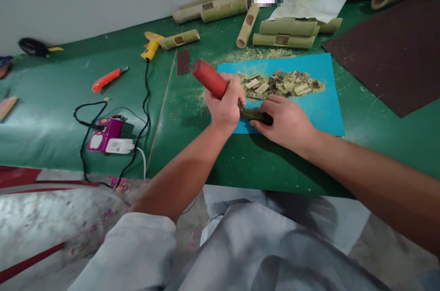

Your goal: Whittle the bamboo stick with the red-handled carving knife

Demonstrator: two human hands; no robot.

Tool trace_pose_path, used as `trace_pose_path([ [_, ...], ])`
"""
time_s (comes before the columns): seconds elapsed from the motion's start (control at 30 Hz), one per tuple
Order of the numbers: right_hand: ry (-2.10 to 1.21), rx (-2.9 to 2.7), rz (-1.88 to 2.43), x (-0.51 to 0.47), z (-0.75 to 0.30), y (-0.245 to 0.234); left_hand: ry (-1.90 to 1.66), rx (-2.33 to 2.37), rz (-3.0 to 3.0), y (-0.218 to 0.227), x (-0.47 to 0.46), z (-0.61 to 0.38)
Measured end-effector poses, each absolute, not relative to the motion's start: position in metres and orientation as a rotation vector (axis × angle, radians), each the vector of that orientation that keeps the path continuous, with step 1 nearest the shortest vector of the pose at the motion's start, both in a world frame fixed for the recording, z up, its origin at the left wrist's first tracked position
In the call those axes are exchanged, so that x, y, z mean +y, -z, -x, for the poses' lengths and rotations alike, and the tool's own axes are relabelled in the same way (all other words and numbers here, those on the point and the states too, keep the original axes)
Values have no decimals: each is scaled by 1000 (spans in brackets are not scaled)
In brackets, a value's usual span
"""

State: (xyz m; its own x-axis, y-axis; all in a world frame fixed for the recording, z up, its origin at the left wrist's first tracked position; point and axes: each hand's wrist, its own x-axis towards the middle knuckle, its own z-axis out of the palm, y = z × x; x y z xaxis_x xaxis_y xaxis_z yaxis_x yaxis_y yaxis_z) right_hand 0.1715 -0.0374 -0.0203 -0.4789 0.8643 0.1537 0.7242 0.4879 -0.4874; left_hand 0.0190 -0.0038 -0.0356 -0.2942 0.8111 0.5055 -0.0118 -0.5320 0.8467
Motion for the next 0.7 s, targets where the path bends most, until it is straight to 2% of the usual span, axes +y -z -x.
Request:
trace_pose_path([
  [0.7,-428,-2414,1317,-40,-170,26,-1886,1057,-1377,34,-3,-18],
])
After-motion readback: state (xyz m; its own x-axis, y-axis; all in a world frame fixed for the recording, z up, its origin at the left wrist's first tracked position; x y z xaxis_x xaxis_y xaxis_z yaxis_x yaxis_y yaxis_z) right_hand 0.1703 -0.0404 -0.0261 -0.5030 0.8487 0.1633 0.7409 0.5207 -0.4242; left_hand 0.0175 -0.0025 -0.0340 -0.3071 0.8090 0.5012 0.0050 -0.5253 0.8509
